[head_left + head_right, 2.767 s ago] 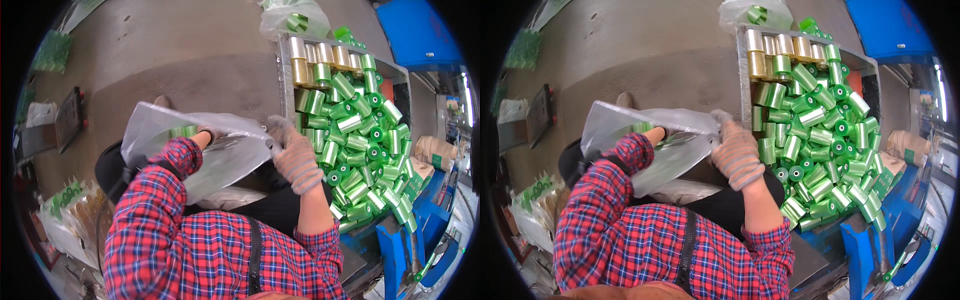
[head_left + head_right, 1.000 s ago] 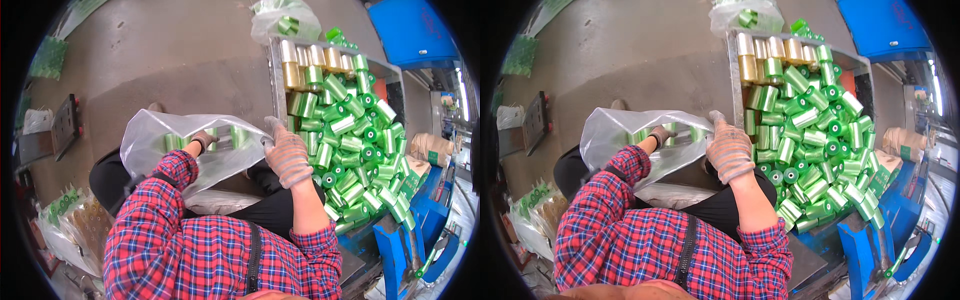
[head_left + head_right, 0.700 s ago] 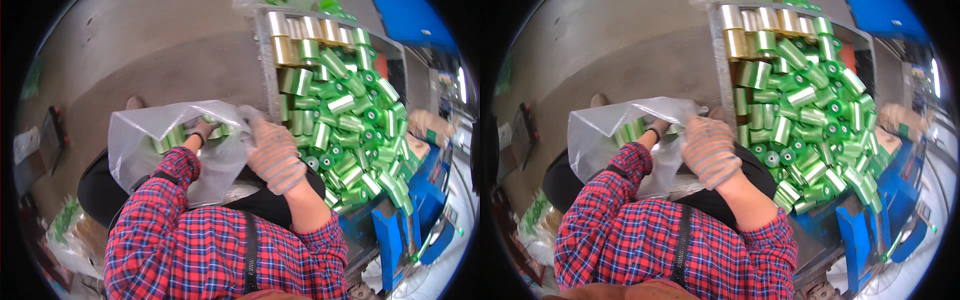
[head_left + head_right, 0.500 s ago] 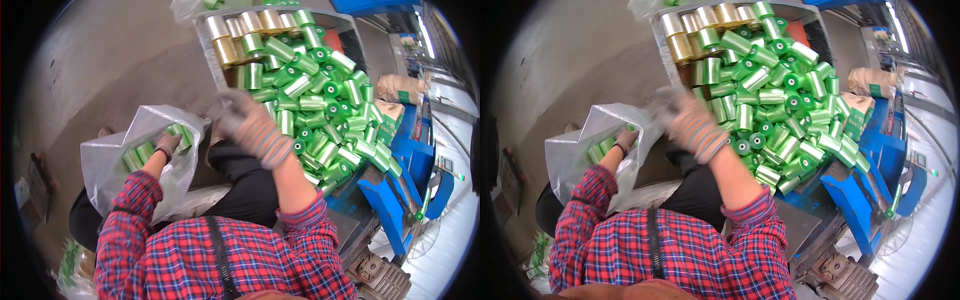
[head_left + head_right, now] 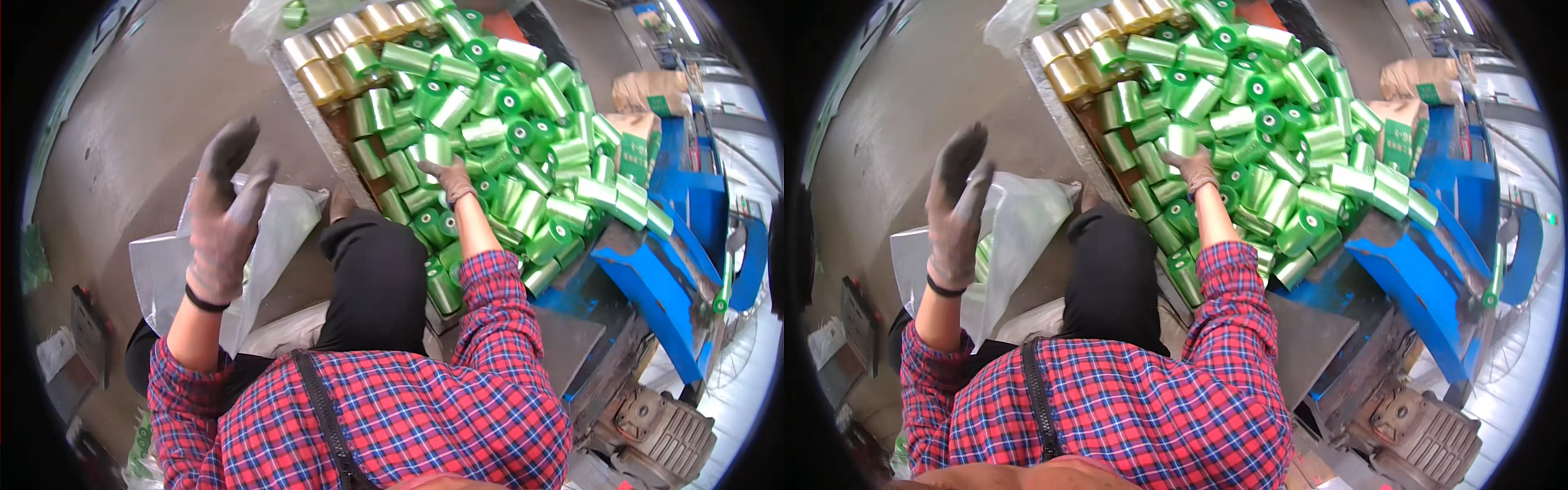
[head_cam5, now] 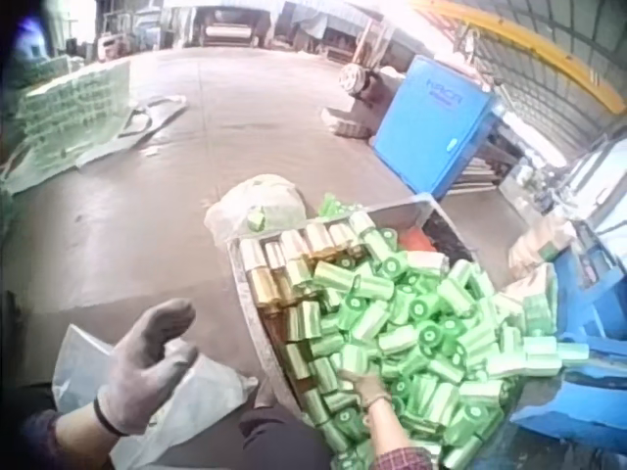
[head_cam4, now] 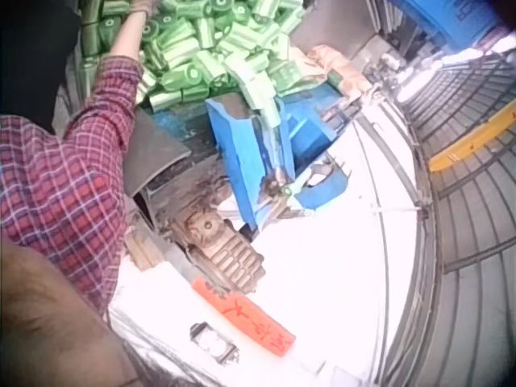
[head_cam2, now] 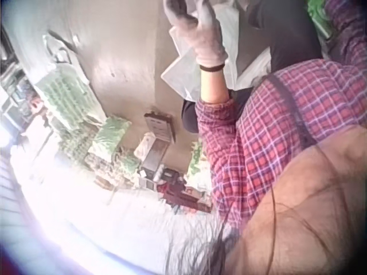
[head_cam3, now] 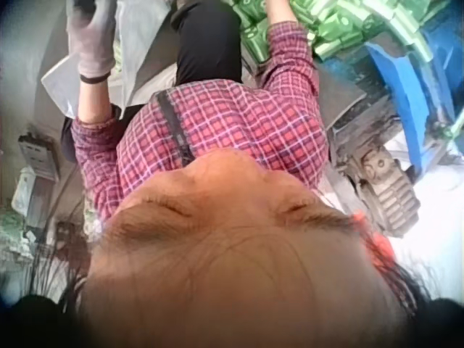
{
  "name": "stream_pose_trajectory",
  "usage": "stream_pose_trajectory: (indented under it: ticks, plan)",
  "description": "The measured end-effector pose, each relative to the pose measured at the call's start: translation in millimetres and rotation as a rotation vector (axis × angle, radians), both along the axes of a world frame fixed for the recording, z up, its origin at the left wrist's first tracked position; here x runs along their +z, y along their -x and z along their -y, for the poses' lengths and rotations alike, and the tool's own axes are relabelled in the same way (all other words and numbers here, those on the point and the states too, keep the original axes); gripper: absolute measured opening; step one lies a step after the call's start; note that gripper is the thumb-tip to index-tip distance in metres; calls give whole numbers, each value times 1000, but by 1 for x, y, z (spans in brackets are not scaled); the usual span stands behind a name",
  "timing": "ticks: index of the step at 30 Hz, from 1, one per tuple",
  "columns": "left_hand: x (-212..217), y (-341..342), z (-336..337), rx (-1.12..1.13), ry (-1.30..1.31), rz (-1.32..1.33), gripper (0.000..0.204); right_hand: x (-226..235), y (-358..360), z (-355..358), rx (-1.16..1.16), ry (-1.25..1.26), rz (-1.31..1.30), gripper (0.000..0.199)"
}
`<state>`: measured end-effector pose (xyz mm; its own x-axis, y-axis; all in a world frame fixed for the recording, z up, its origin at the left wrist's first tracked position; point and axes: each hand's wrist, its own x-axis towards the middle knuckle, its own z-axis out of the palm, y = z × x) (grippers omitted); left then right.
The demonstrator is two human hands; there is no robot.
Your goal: Packing green industrial plastic film rolls into a transparent plastic bag.
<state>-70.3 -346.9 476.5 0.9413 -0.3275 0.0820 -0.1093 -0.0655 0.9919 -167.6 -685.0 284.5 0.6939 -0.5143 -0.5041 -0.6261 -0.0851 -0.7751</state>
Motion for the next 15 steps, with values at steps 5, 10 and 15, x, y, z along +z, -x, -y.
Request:
stream_pose_trajectory:
  ticks: [5, 10, 15]
  plan:
    - [-21, 5, 63, -220, 162, -510, 84, 116, -15, -76, 437, -680, 443, 70]
    - [18, -17, -19, -514, -84, -367, 85, 33, 22, -5, 765, 693, -676, 88]
    - [-38, -47, -98, -880, -822, -404, 87, -30, 30, -4, 700, 913, -1153, 81]
